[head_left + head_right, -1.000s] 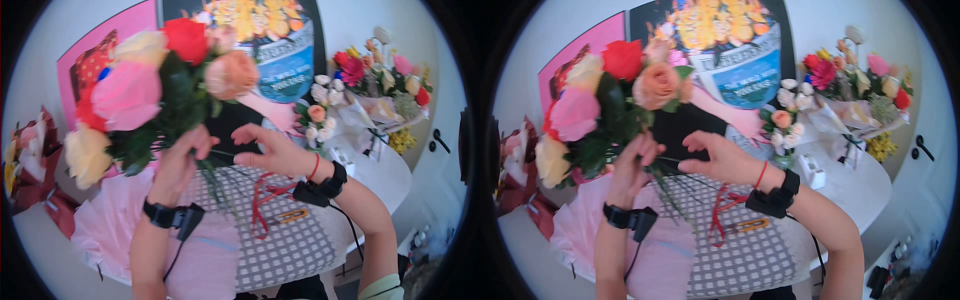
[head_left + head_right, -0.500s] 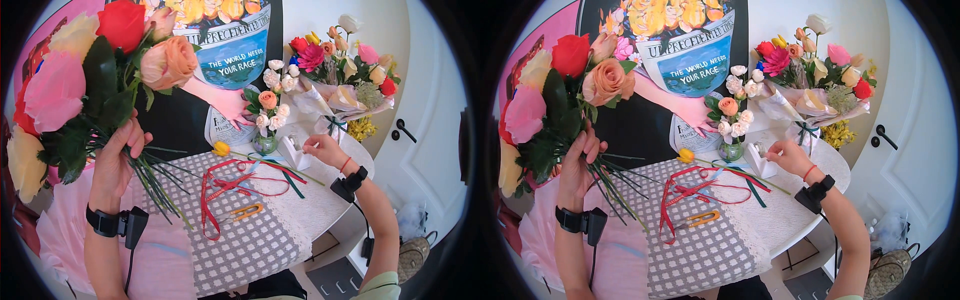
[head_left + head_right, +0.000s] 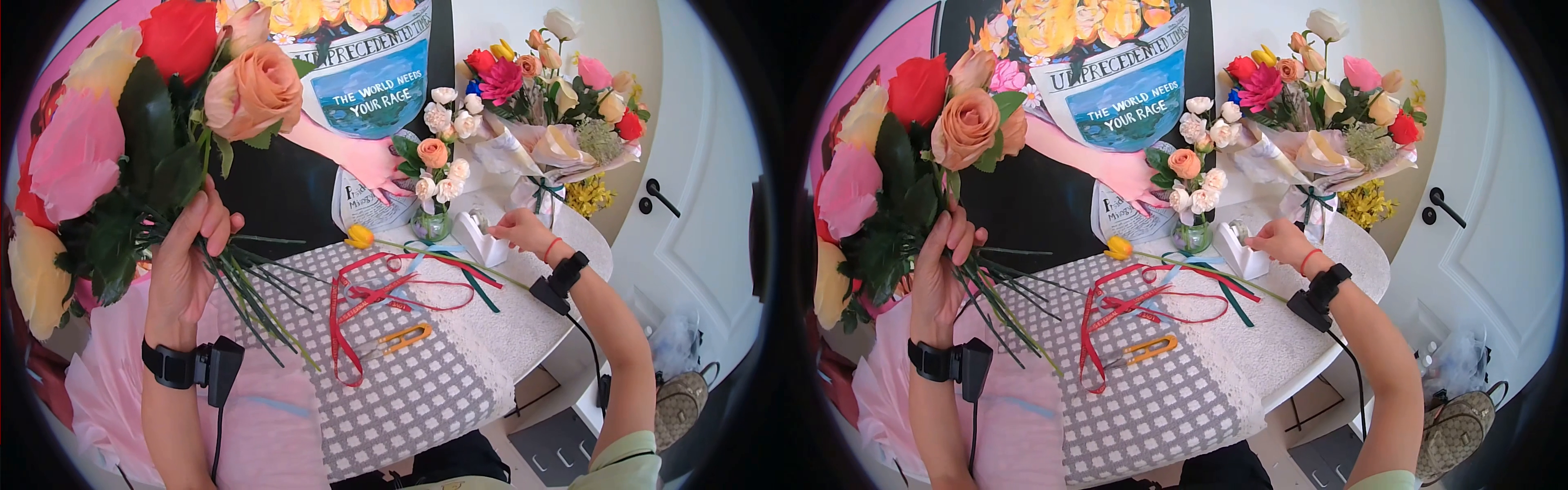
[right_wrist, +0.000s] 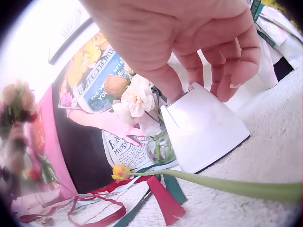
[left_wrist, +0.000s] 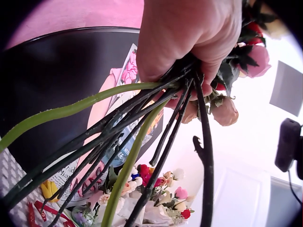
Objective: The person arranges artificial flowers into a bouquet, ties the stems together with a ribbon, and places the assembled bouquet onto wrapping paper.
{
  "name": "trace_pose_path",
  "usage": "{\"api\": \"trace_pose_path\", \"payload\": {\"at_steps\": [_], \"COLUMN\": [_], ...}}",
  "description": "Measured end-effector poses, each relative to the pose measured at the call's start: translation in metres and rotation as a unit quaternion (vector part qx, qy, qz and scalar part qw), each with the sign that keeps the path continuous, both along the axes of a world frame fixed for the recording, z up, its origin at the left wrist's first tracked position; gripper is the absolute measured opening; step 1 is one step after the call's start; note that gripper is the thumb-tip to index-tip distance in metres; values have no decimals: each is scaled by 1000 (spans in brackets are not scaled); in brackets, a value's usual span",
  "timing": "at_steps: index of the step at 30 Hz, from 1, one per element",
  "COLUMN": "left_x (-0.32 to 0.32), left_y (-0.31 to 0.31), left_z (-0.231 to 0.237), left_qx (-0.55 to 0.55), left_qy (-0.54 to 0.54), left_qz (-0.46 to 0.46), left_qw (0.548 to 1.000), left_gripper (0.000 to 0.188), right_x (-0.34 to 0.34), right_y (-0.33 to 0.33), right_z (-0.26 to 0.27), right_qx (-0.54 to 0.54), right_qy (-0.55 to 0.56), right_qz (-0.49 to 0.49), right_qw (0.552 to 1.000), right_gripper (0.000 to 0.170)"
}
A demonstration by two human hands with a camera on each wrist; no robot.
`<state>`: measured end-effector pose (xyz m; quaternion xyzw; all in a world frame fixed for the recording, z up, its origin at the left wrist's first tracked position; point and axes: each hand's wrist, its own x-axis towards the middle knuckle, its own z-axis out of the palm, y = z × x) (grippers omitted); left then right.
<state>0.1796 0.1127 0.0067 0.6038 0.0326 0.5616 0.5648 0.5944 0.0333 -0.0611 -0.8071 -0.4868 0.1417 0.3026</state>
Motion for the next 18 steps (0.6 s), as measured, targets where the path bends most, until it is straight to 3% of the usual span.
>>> {"api": "trace_pose_path", "payload": {"at_steps": [3,6,11,15,17,18], "left_x": [1,1,0,-1,-2,-2], "left_y": [-1,-1,-3,-2,-1,0], "left_z": [0,2,5,5,5,5], "left_qx": [4,9,26,28,29,30], "left_qy": [-4,-8,-14,-13,-13,-13], "left_qz": [-2,-2,-9,-15,-22,-31], "left_qw": [1000,1000,1000,999,999,999], "left_gripper": [21,19,14,13,13,12], "right_x": [9,13,13,-6,-13,-16], "right_y": [0,4,3,-4,-7,-7], "right_z": [-7,-15,-16,-4,-6,-8], "right_qx": [38,98,102,56,96,98], "right_qy": [45,15,-38,-140,-314,-313], "right_qz": [22,37,48,8,3,3], "right_qw": [998,994,993,989,945,945], "right_gripper": [29,23,22,23,22,22]}}
